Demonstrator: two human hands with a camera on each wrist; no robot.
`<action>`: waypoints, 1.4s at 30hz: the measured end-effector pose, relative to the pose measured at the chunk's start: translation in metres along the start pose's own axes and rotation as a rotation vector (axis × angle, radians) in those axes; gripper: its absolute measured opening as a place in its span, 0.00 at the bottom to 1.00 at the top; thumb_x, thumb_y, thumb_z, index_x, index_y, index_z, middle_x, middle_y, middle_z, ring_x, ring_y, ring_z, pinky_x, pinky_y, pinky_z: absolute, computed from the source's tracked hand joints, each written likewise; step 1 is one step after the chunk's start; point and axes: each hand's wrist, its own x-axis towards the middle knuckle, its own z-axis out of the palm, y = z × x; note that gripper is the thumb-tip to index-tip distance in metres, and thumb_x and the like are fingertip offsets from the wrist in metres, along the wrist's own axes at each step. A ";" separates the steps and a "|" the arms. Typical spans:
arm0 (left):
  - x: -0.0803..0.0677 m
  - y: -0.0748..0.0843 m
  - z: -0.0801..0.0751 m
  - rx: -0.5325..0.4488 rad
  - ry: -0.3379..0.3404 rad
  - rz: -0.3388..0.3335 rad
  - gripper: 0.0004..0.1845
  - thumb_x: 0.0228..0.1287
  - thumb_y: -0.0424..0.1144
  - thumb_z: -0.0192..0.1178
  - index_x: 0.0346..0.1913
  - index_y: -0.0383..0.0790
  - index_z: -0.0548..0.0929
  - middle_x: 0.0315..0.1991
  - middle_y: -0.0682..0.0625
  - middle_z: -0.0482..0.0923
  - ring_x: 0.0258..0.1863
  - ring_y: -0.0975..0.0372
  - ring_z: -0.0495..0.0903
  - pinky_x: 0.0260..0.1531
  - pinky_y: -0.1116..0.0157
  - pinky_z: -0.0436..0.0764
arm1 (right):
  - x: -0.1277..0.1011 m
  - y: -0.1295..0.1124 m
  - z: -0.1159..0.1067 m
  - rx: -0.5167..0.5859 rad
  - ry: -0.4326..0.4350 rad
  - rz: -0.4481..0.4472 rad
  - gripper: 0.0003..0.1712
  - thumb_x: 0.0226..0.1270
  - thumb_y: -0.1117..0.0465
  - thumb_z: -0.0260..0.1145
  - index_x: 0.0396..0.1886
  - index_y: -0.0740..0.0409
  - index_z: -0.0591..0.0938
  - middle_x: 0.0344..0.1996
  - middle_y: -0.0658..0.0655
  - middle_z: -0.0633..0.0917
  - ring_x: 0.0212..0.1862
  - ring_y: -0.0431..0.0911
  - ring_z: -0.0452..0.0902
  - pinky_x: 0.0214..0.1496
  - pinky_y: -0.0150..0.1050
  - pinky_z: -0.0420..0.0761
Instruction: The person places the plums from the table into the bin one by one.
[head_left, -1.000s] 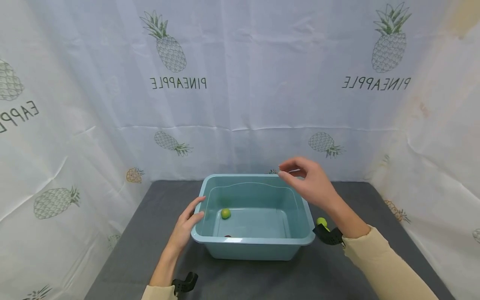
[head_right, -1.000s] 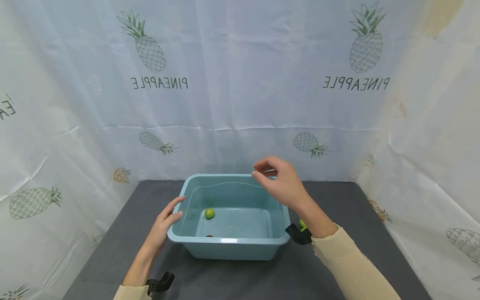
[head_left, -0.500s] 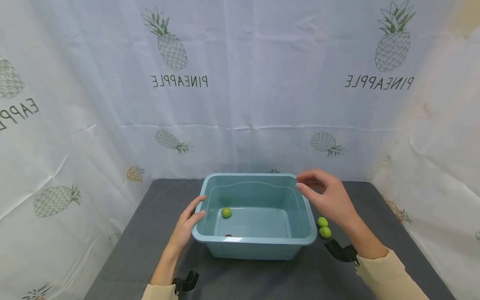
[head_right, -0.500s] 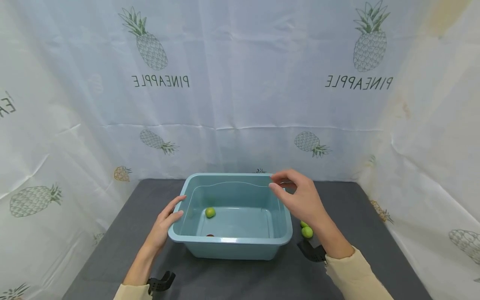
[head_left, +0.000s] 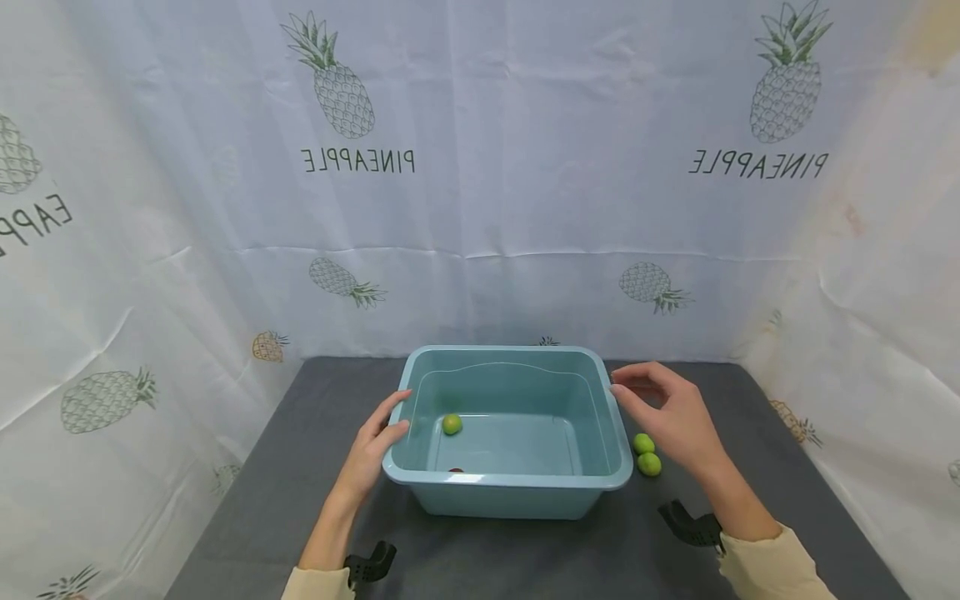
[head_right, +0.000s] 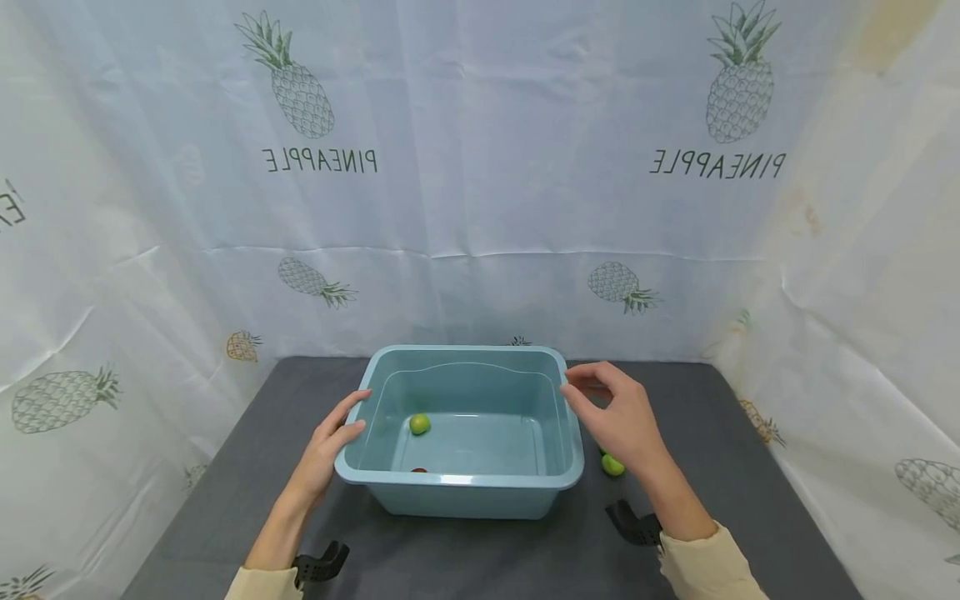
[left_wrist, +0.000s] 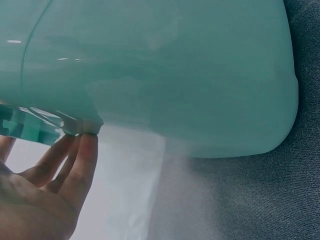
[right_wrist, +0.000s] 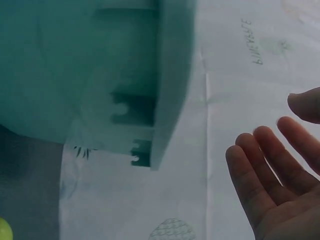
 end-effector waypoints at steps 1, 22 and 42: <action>0.000 0.000 0.000 0.000 -0.001 0.001 0.26 0.79 0.41 0.51 0.75 0.46 0.67 0.80 0.40 0.50 0.78 0.45 0.50 0.67 0.37 0.58 | -0.002 0.003 0.000 -0.001 0.009 0.002 0.13 0.70 0.63 0.70 0.52 0.59 0.85 0.47 0.55 0.86 0.47 0.28 0.78 0.50 0.23 0.75; 0.001 0.001 0.000 0.007 0.002 -0.006 0.26 0.79 0.41 0.51 0.76 0.46 0.67 0.80 0.40 0.51 0.78 0.43 0.51 0.66 0.36 0.58 | -0.040 0.076 0.009 -0.079 0.110 0.155 0.12 0.70 0.61 0.70 0.49 0.61 0.85 0.44 0.58 0.87 0.43 0.26 0.76 0.48 0.22 0.74; 0.000 0.002 0.002 0.005 -0.007 -0.005 0.26 0.79 0.40 0.50 0.76 0.46 0.66 0.80 0.40 0.50 0.78 0.44 0.51 0.66 0.37 0.59 | -0.065 0.131 0.012 -0.157 -0.036 0.340 0.17 0.71 0.56 0.70 0.52 0.62 0.85 0.47 0.59 0.87 0.48 0.52 0.83 0.46 0.31 0.79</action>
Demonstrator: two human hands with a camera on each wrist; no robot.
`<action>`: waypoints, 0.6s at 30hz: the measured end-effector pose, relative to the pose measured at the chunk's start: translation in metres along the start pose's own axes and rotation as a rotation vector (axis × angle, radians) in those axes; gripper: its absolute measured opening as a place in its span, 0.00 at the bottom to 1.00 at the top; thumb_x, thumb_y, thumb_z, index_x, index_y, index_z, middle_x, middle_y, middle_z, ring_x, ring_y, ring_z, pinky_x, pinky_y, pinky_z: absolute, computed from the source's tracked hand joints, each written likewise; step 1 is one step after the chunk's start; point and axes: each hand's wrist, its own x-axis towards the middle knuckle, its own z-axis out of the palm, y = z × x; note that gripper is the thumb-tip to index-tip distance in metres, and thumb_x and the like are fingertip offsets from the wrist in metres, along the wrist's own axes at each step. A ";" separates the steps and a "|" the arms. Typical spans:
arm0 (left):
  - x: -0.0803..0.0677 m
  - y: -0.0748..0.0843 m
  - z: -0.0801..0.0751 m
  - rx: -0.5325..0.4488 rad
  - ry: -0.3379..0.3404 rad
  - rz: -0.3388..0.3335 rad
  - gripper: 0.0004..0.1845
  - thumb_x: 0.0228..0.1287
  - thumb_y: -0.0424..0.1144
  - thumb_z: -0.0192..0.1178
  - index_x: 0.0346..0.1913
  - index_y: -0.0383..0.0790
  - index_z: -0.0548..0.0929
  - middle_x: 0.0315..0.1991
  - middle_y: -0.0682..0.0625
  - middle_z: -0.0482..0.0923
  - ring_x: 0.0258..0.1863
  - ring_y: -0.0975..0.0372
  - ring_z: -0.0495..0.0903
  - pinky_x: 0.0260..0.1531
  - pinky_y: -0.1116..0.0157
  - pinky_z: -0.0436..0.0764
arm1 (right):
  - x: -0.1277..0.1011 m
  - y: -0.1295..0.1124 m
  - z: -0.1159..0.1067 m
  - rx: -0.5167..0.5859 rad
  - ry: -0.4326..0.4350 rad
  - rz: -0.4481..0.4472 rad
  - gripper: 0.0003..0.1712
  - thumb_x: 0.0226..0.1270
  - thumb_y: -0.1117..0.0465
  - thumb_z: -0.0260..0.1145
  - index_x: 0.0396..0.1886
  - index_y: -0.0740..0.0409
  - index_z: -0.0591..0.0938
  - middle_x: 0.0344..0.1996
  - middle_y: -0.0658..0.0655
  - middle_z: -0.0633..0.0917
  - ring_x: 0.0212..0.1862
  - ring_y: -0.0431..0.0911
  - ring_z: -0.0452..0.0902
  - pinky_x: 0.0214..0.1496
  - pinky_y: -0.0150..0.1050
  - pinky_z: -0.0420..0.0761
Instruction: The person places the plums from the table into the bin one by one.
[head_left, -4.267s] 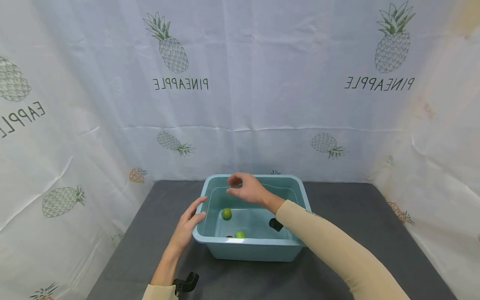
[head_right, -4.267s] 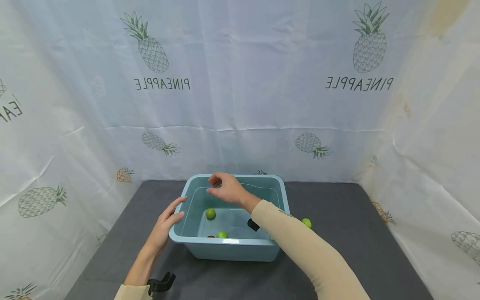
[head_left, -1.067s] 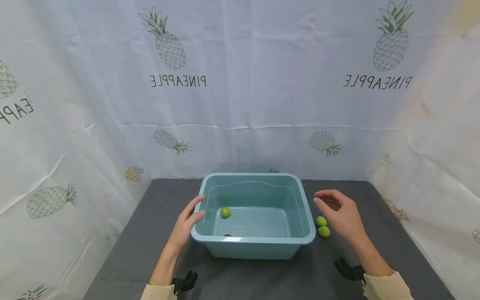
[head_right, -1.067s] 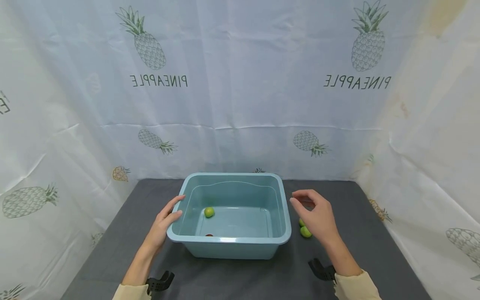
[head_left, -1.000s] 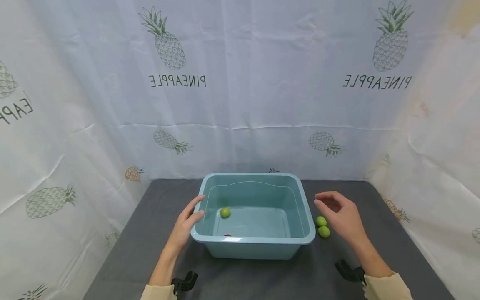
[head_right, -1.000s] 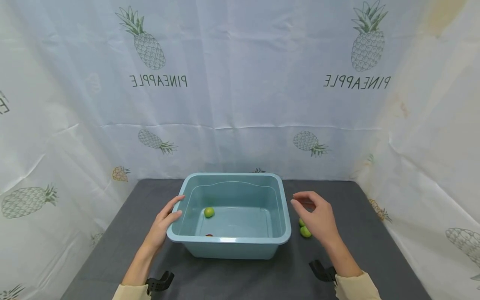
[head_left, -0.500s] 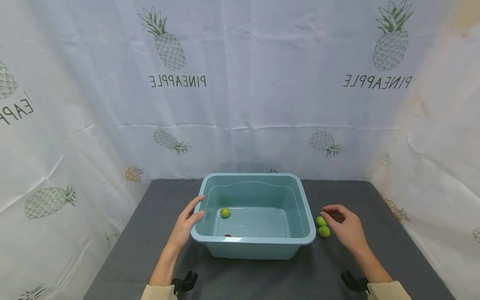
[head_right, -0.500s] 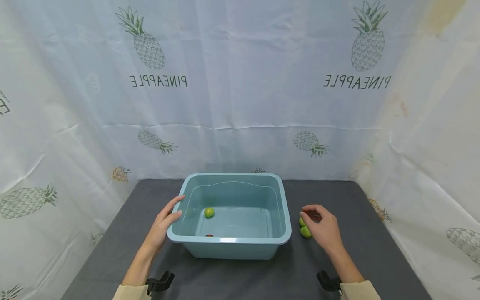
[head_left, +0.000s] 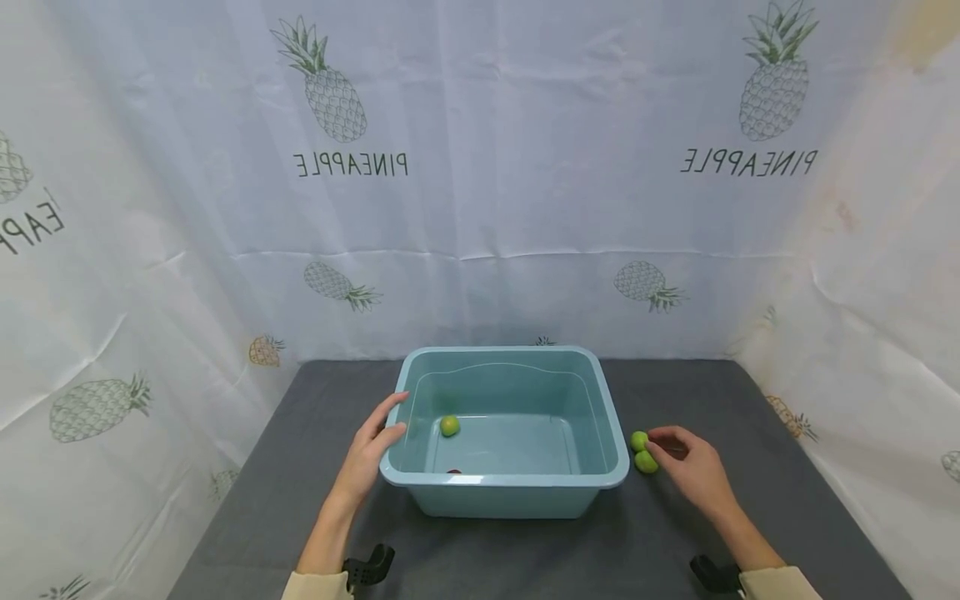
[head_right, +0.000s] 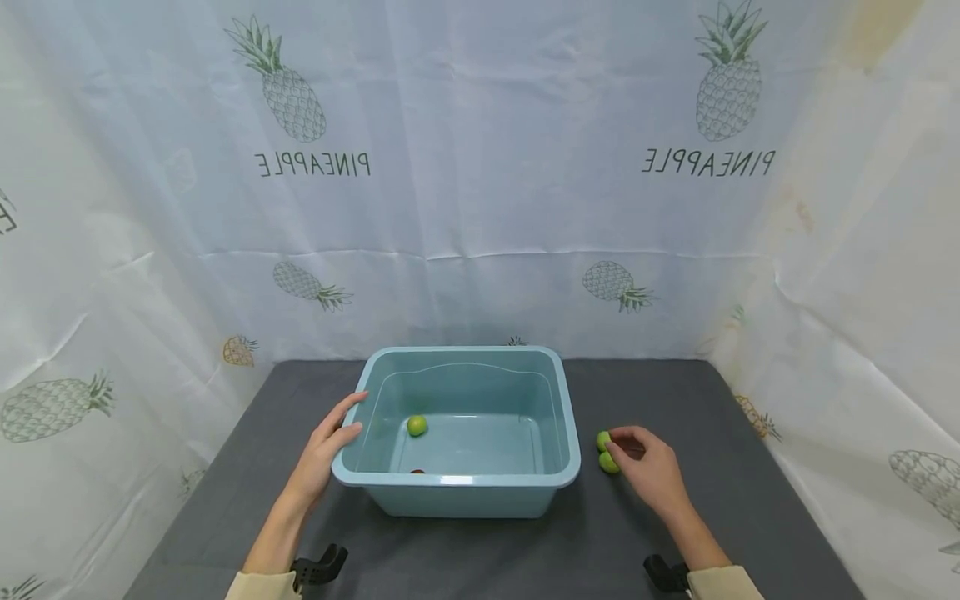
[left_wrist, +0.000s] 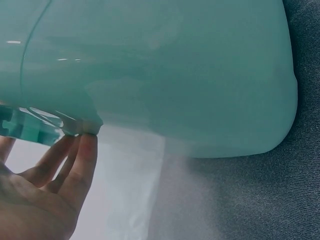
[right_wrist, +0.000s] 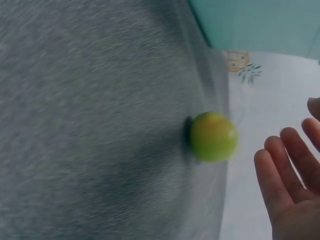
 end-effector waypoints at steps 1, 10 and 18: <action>0.000 0.000 0.000 0.000 -0.002 0.005 0.26 0.79 0.40 0.50 0.76 0.46 0.66 0.80 0.39 0.50 0.78 0.44 0.51 0.66 0.37 0.58 | 0.000 0.003 0.001 -0.006 -0.008 0.004 0.17 0.71 0.56 0.70 0.52 0.62 0.85 0.47 0.59 0.87 0.48 0.52 0.83 0.46 0.31 0.79; -0.001 -0.001 -0.001 -0.001 0.001 0.010 0.26 0.79 0.41 0.50 0.76 0.46 0.66 0.80 0.40 0.51 0.78 0.45 0.51 0.66 0.37 0.58 | -0.005 0.016 0.009 -0.004 -0.071 0.029 0.18 0.70 0.59 0.70 0.55 0.64 0.84 0.50 0.64 0.86 0.50 0.58 0.84 0.45 0.43 0.84; -0.001 -0.003 0.000 0.011 0.003 0.022 0.25 0.80 0.42 0.50 0.76 0.49 0.67 0.80 0.42 0.52 0.78 0.46 0.51 0.68 0.37 0.56 | -0.005 0.023 0.014 -0.028 -0.112 0.062 0.20 0.66 0.62 0.72 0.54 0.67 0.83 0.49 0.65 0.84 0.49 0.60 0.84 0.47 0.52 0.83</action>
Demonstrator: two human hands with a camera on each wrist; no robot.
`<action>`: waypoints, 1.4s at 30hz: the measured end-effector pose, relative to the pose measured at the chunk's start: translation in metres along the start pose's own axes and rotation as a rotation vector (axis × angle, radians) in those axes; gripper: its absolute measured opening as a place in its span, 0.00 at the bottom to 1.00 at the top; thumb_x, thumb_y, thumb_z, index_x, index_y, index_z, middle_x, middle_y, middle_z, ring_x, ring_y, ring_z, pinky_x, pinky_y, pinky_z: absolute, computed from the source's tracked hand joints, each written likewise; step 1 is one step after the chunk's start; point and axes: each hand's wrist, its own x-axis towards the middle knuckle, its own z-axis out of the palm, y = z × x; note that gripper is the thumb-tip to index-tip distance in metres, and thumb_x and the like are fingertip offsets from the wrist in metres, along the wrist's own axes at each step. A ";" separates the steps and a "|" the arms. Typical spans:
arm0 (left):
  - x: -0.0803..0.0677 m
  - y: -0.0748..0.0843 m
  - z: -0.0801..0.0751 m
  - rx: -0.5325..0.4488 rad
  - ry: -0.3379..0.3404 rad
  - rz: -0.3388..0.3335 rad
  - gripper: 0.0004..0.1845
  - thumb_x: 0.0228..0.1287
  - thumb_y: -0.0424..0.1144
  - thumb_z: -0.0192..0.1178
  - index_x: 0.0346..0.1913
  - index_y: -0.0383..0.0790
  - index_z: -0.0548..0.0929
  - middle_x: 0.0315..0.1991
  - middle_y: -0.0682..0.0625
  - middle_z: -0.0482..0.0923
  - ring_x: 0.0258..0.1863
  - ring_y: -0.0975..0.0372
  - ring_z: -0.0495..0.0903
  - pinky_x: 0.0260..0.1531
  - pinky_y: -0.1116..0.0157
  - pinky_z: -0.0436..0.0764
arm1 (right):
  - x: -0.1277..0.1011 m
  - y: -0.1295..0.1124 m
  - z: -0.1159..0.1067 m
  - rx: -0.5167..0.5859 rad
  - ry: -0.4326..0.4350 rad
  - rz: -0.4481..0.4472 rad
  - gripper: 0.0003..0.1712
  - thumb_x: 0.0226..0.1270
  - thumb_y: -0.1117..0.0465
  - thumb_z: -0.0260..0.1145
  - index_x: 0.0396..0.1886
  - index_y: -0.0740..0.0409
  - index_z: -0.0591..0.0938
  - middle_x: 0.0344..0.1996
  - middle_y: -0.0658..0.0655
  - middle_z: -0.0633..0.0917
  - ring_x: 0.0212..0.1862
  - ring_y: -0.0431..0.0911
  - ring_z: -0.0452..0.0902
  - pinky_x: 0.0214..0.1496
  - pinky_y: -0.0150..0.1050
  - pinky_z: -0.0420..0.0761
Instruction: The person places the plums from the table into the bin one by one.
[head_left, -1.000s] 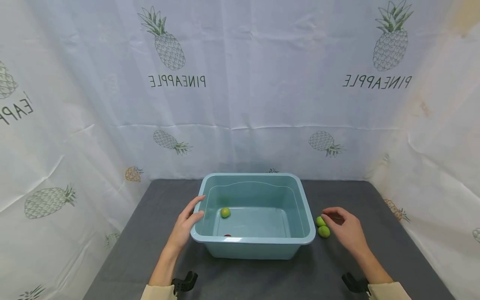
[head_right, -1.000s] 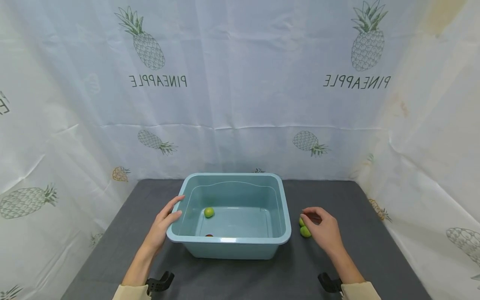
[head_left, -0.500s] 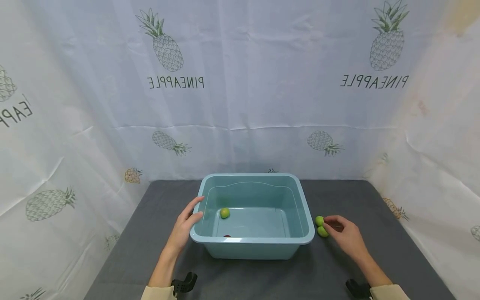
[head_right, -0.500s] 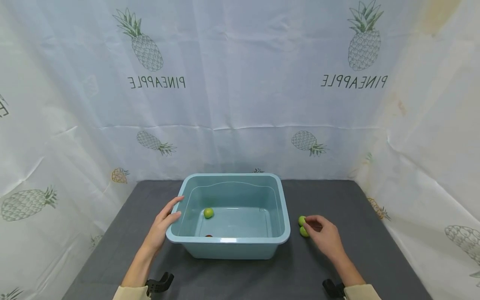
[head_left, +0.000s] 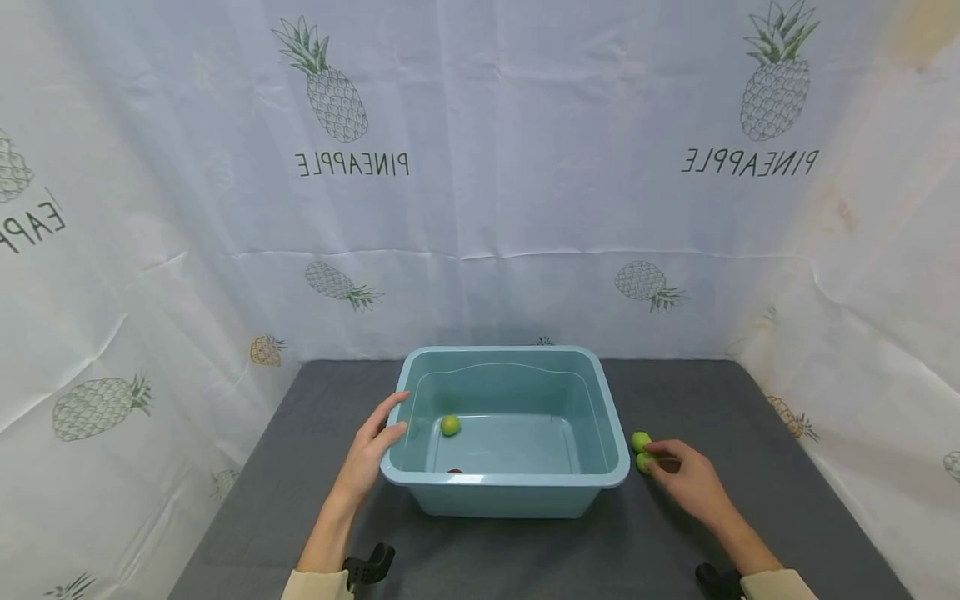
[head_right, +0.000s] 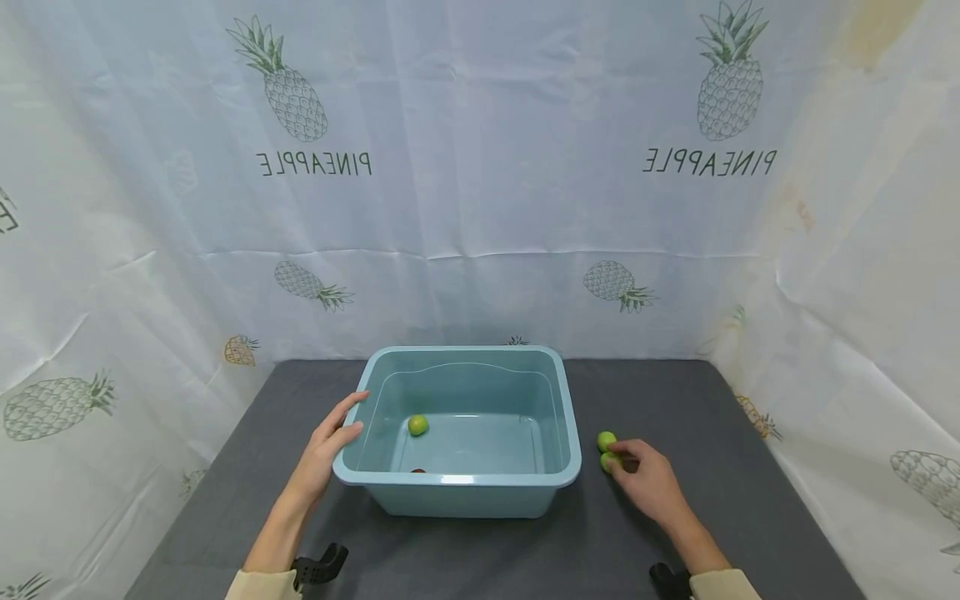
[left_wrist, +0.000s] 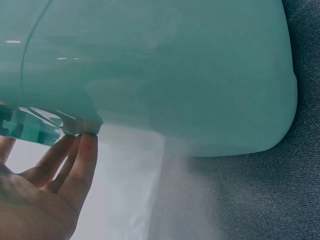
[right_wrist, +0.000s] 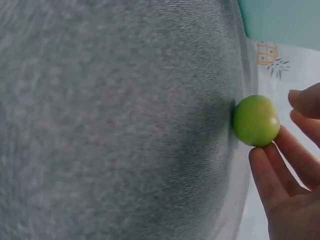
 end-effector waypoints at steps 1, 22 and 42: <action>0.000 0.000 0.000 0.001 0.001 0.001 0.25 0.80 0.42 0.50 0.76 0.49 0.67 0.80 0.42 0.52 0.79 0.46 0.50 0.68 0.37 0.56 | 0.000 0.001 0.000 -0.010 -0.002 -0.006 0.20 0.66 0.62 0.72 0.54 0.67 0.83 0.49 0.65 0.84 0.49 0.60 0.84 0.47 0.52 0.83; -0.001 -0.001 -0.001 -0.006 -0.005 0.013 0.25 0.80 0.40 0.50 0.76 0.46 0.66 0.80 0.42 0.51 0.79 0.46 0.49 0.68 0.37 0.55 | 0.004 0.008 0.004 0.038 -0.082 0.042 0.24 0.61 0.65 0.75 0.55 0.70 0.81 0.52 0.70 0.82 0.50 0.59 0.83 0.47 0.45 0.83; 0.000 -0.002 0.000 -0.003 -0.008 0.015 0.25 0.80 0.41 0.50 0.76 0.46 0.66 0.80 0.40 0.50 0.79 0.45 0.47 0.68 0.36 0.54 | 0.003 -0.008 -0.002 0.100 -0.067 0.018 0.31 0.62 0.63 0.76 0.59 0.75 0.77 0.54 0.71 0.80 0.55 0.62 0.81 0.50 0.44 0.83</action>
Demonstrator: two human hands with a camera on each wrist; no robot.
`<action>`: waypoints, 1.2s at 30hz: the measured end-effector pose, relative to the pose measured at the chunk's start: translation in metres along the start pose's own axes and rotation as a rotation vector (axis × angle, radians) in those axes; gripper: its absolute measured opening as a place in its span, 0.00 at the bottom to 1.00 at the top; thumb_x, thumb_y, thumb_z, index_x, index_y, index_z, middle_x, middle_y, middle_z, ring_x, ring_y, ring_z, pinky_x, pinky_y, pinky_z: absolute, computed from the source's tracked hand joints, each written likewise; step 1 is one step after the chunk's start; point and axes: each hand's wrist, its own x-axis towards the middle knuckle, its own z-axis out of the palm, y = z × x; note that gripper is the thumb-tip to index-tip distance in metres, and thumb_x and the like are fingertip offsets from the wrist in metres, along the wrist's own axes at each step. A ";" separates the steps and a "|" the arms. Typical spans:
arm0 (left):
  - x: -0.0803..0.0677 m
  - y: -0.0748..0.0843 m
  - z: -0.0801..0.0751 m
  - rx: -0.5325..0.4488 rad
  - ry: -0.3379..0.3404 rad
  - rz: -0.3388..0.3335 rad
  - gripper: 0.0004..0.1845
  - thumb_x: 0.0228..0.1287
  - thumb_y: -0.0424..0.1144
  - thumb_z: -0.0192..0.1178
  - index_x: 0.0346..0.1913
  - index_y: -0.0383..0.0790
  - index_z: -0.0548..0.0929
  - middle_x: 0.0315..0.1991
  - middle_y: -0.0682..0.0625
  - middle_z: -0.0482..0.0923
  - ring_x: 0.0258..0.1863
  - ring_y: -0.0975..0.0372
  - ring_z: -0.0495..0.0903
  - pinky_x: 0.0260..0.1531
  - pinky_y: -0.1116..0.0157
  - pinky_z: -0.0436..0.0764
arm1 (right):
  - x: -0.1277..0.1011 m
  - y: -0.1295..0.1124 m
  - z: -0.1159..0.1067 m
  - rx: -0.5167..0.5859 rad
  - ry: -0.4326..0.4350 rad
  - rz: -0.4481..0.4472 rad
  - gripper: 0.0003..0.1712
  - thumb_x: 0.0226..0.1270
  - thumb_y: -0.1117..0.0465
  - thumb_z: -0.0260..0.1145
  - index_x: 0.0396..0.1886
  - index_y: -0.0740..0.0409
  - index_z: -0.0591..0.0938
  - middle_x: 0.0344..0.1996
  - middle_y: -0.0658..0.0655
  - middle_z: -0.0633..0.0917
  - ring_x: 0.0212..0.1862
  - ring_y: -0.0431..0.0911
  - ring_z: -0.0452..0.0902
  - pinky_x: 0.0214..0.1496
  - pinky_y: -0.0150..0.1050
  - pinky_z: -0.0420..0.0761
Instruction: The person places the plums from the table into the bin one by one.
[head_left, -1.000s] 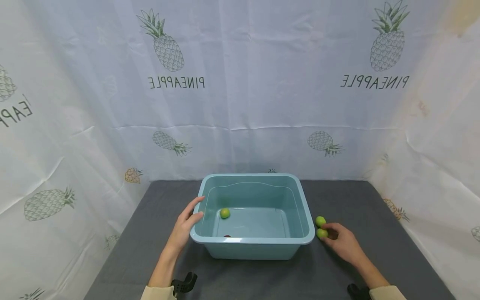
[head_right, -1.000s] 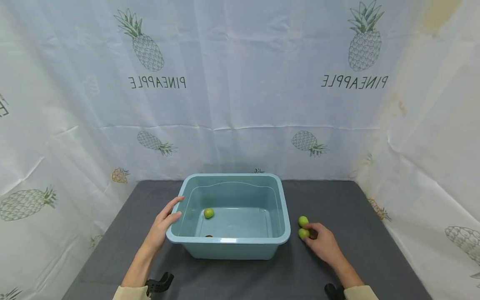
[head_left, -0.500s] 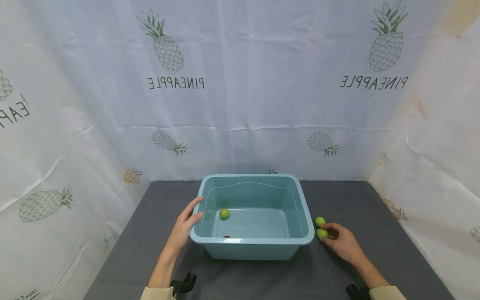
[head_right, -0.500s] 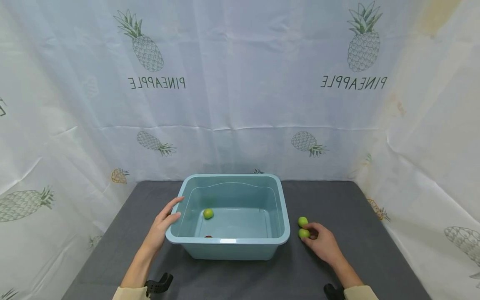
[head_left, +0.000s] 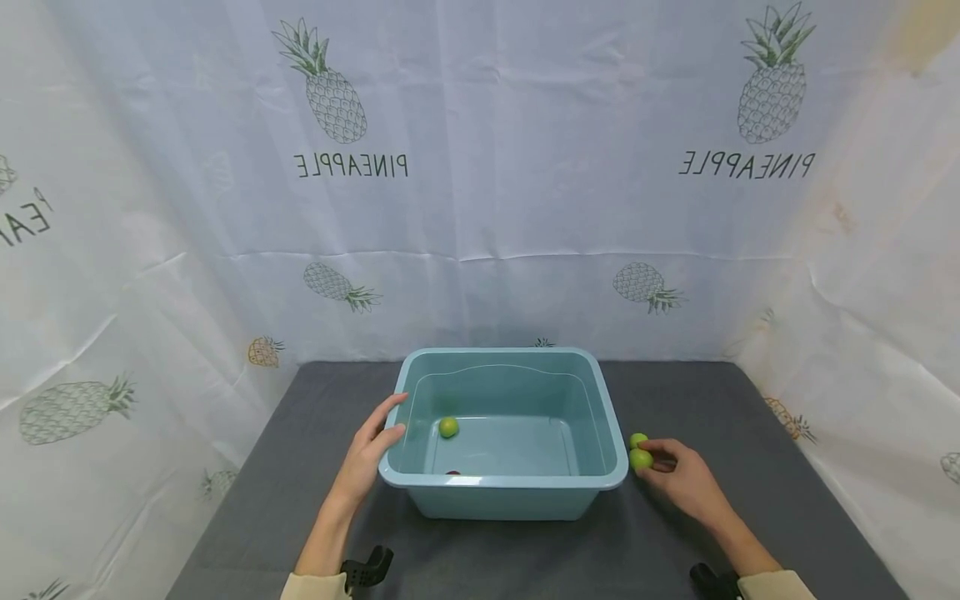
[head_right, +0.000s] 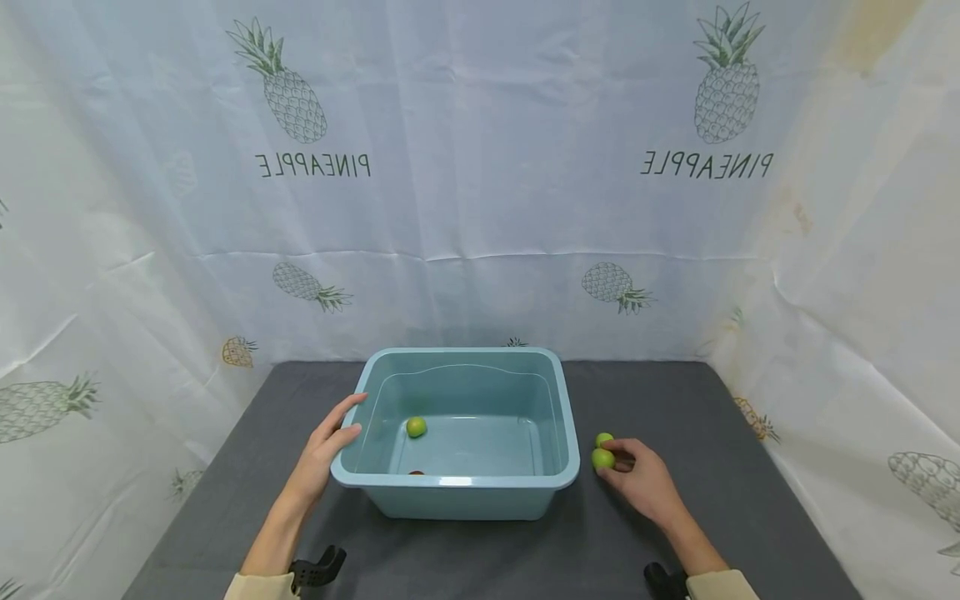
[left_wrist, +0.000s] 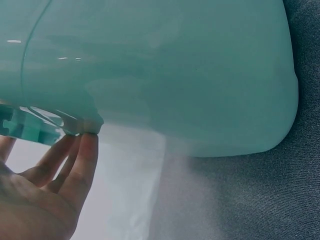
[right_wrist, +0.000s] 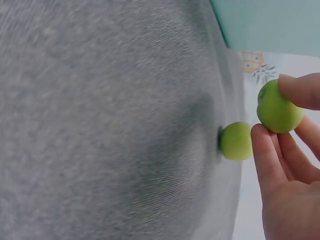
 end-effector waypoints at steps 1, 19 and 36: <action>0.000 0.000 0.000 0.000 0.000 -0.001 0.25 0.80 0.41 0.50 0.76 0.46 0.66 0.80 0.40 0.50 0.79 0.45 0.47 0.68 0.36 0.54 | 0.000 -0.001 -0.001 0.006 -0.003 -0.002 0.31 0.62 0.63 0.76 0.60 0.75 0.77 0.54 0.71 0.80 0.55 0.62 0.81 0.50 0.44 0.83; 0.000 0.004 0.001 0.002 0.003 -0.004 0.25 0.80 0.40 0.50 0.76 0.46 0.66 0.80 0.40 0.51 0.78 0.44 0.50 0.67 0.36 0.57 | 0.002 -0.025 -0.007 0.028 0.039 -0.083 0.26 0.61 0.64 0.76 0.57 0.67 0.80 0.52 0.65 0.83 0.52 0.57 0.83 0.49 0.42 0.84; 0.001 0.001 0.001 -0.002 0.001 -0.013 0.25 0.80 0.41 0.50 0.76 0.47 0.66 0.80 0.41 0.50 0.79 0.44 0.48 0.68 0.36 0.55 | 0.002 -0.052 -0.020 0.015 0.044 -0.159 0.26 0.64 0.63 0.75 0.59 0.66 0.79 0.53 0.65 0.81 0.53 0.59 0.83 0.51 0.44 0.83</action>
